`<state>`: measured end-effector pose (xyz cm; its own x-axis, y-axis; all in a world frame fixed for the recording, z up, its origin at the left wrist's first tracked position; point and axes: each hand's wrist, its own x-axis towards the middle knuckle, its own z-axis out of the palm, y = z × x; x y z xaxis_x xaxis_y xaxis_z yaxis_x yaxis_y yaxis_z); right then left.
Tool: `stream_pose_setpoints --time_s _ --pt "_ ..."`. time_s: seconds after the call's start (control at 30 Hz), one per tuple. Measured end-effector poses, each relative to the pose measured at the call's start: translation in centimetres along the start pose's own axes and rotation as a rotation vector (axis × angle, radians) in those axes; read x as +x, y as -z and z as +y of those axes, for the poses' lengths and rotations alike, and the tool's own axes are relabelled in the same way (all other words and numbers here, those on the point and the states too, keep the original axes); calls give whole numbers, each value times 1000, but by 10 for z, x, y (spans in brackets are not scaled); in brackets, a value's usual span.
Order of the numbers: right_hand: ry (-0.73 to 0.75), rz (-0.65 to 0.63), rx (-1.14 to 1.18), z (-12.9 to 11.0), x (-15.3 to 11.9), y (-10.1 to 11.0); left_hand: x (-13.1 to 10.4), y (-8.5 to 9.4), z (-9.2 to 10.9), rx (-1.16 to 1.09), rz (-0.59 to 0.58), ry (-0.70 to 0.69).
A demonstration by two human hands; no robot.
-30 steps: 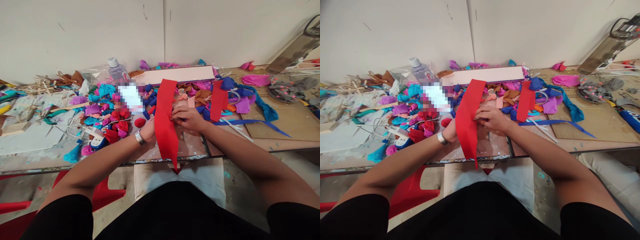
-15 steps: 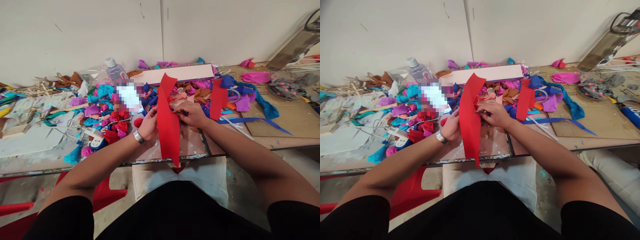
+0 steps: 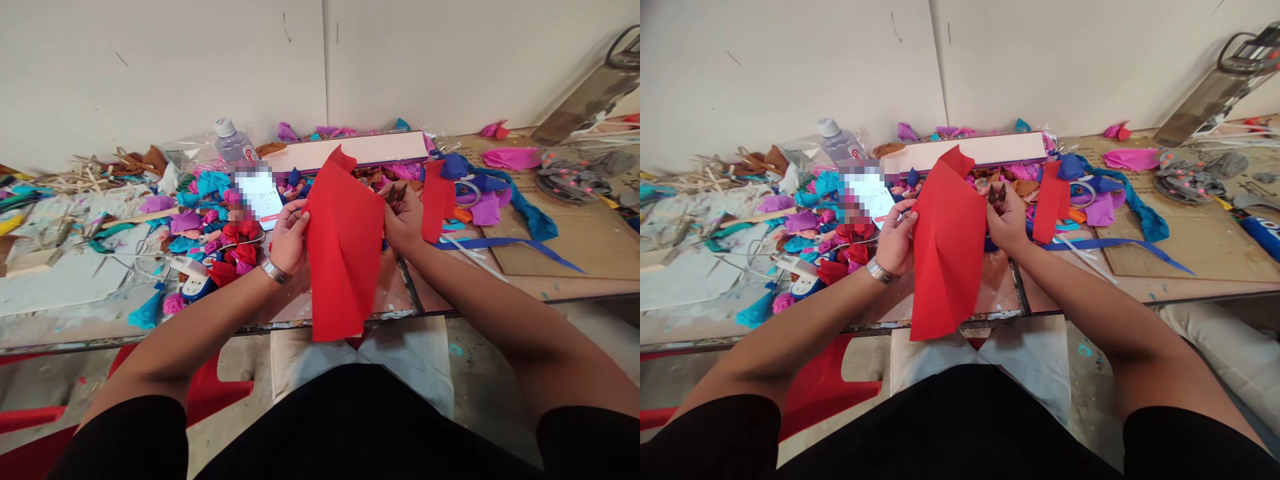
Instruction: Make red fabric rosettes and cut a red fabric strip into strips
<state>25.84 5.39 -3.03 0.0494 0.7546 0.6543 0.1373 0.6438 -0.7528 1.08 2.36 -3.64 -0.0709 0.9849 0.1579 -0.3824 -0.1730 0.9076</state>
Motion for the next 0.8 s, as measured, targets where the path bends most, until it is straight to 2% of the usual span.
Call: stream_pose_setpoints --time_s 0.1,0.2,0.37,0.43,0.5,0.63,0.8 --pt "-7 88 94 -5 4 2 3 3 -2 83 17 -65" --pt "-93 121 162 -12 9 3 0 1 0 108 -15 -32" --pt "-483 21 431 -12 15 0 -11 -6 11 196 -97 87" --pt "-588 -29 499 -7 17 0 -14 -8 16 223 -125 138" --pt "-624 -23 504 0 20 2 -15 -8 19 229 -146 190" --pt "-618 79 462 12 27 10 -17 -11 20 208 -155 256" --pt "-630 107 350 24 34 21 -19 -15 17 93 -205 201"
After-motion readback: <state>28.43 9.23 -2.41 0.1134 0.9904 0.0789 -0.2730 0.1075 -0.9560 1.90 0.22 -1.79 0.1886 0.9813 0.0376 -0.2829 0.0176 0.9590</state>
